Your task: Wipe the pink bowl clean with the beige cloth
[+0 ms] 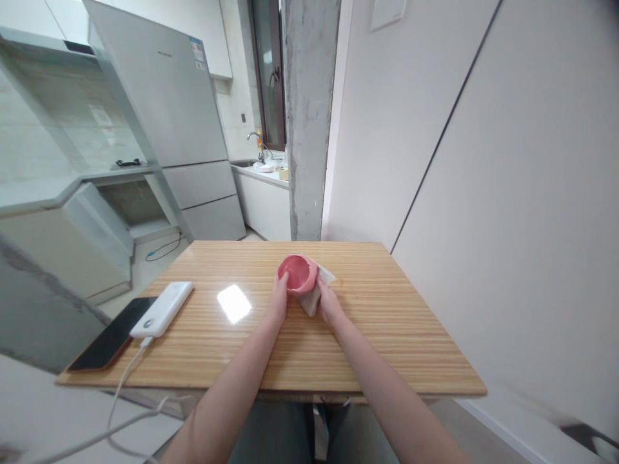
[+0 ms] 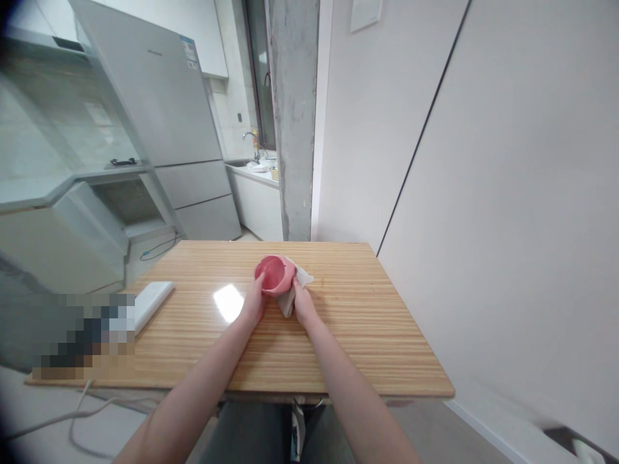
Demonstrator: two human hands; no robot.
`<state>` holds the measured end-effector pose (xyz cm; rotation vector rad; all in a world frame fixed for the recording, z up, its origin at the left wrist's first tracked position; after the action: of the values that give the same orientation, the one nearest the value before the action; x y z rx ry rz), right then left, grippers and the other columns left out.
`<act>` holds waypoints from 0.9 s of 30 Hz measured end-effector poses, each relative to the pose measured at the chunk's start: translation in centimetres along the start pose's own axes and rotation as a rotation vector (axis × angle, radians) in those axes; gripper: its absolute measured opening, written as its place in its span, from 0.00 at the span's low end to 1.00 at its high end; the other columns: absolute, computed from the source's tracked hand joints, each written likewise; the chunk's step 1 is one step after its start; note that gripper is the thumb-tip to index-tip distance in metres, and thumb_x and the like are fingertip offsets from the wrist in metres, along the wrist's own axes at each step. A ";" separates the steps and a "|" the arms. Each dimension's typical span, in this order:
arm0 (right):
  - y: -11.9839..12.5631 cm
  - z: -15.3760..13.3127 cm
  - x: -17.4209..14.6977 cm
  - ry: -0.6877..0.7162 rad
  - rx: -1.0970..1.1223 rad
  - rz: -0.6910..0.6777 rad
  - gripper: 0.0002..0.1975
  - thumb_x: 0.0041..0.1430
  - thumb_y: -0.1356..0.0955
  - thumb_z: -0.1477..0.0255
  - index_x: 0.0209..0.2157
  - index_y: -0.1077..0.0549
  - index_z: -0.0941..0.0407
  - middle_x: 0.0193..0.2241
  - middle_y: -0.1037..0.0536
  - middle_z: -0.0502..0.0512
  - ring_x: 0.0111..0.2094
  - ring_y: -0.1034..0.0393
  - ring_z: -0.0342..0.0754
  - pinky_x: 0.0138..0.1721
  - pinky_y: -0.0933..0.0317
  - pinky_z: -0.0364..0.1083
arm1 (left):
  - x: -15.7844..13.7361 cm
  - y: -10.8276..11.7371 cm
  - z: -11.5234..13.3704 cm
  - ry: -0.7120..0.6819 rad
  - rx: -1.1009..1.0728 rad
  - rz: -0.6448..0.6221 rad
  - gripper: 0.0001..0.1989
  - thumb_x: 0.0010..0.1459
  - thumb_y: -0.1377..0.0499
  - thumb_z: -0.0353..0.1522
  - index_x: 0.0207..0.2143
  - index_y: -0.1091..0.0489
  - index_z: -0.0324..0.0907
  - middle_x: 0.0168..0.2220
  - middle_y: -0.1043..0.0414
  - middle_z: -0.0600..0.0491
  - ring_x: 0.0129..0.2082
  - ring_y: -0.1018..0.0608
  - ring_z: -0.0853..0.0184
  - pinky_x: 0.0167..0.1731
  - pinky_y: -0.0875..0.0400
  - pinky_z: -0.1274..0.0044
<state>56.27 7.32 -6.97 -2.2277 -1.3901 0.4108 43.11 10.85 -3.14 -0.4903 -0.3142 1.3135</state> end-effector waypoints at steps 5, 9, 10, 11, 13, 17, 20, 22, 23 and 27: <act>2.2 -2.4 0.2 0.076 0.052 0.181 0.19 0.52 0.33 0.56 0.39 0.25 0.56 0.42 0.21 0.55 0.46 0.28 0.53 0.48 0.34 0.52 | -1.4 -2.0 -2.8 0.277 0.095 -0.142 0.24 0.51 0.39 0.38 0.52 0.35 0.43 0.50 0.29 0.46 0.45 0.24 0.60 0.35 0.27 0.75; 1.8 -1.8 0.2 0.048 0.030 0.141 0.19 0.53 0.34 0.56 0.36 0.24 0.57 0.36 0.19 0.57 0.42 0.26 0.54 0.44 0.31 0.52 | -1.5 -1.5 -2.4 0.273 0.105 -0.084 0.23 0.55 0.44 0.42 0.51 0.33 0.42 0.48 0.28 0.46 0.44 0.24 0.59 0.30 0.26 0.74; 1.2 -1.3 0.2 0.032 0.026 0.101 0.19 0.53 0.34 0.56 0.36 0.24 0.56 0.36 0.19 0.57 0.41 0.25 0.54 0.42 0.30 0.53 | -1.3 -1.1 -2.0 0.241 0.078 -0.040 0.23 0.56 0.46 0.43 0.50 0.33 0.41 0.48 0.28 0.45 0.44 0.25 0.59 0.31 0.26 0.74; 0.5 -0.8 0.1 0.015 0.020 0.054 0.18 0.54 0.34 0.56 0.36 0.24 0.56 0.35 0.19 0.57 0.41 0.25 0.55 0.42 0.30 0.53 | -1.1 -0.6 -1.5 0.200 0.047 0.004 0.22 0.57 0.47 0.43 0.50 0.33 0.41 0.48 0.28 0.46 0.45 0.25 0.59 0.32 0.26 0.74; -0.8 0.1 -0.2 -0.017 0.014 -0.028 0.17 0.54 0.34 0.57 0.38 0.25 0.55 0.37 0.19 0.56 0.42 0.26 0.55 0.43 0.31 0.55 | -0.8 -0.2 -0.5 0.115 -0.010 0.042 0.22 0.57 0.47 0.43 0.49 0.33 0.40 0.48 0.28 0.46 0.47 0.26 0.59 0.35 0.27 0.74; -0.7 0.0 0.0 -0.027 0.069 -0.018 0.16 0.55 0.34 0.59 0.41 0.26 0.54 0.41 0.21 0.55 0.45 0.27 0.54 0.48 0.33 0.55 | -0.7 -1.1 0.1 0.052 0.002 -0.049 0.24 0.49 0.36 0.36 0.48 0.34 0.40 0.48 0.29 0.46 0.48 0.26 0.61 0.42 0.29 0.75; 1.3 -1.3 0.6 0.019 0.120 0.108 0.16 0.54 0.34 0.60 0.40 0.25 0.55 0.41 0.21 0.55 0.46 0.27 0.53 0.50 0.34 0.54 | -1.0 -2.0 -1.4 0.162 0.047 -0.132 0.31 0.45 0.34 0.36 0.53 0.37 0.46 0.51 0.30 0.47 0.46 0.25 0.62 0.40 0.28 0.75; 2.5 -2.0 0.7 0.057 0.138 0.192 0.15 0.53 0.33 0.62 0.37 0.24 0.56 0.40 0.20 0.56 0.45 0.27 0.53 0.50 0.34 0.53 | -1.3 -2.2 -2.7 0.276 0.093 -0.164 0.30 0.48 0.37 0.42 0.53 0.37 0.47 0.51 0.30 0.46 0.44 0.24 0.60 0.35 0.27 0.74; 2.8 -2.1 0.7 0.059 0.148 0.217 0.14 0.52 0.32 0.62 0.36 0.24 0.57 0.39 0.20 0.56 0.44 0.27 0.53 0.50 0.34 0.53 | -1.3 -1.9 -3.1 0.310 0.124 -0.151 0.29 0.50 0.39 0.45 0.53 0.36 0.45 0.50 0.30 0.45 0.43 0.24 0.59 0.33 0.27 0.73; 0.9 -0.9 0.1 -0.053 0.224 0.114 0.13 0.51 0.31 0.64 0.36 0.24 0.57 0.38 0.20 0.55 0.44 0.27 0.52 0.46 0.32 0.50 | -0.9 -0.3 -2.3 0.237 0.134 -0.001 0.27 0.54 0.46 0.49 0.50 0.33 0.42 0.49 0.28 0.45 0.44 0.25 0.58 0.33 0.28 0.73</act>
<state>57.45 6.85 -6.70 -2.1304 -1.1823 0.6366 44.24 9.56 -4.95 -0.5255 -0.0295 1.2515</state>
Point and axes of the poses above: each hand's wrist, its own x-axis towards the middle knuckle, its own y-axis out of the back of the hand, z = x × y, the point moved 10 cm from there along x, towards the middle knuckle
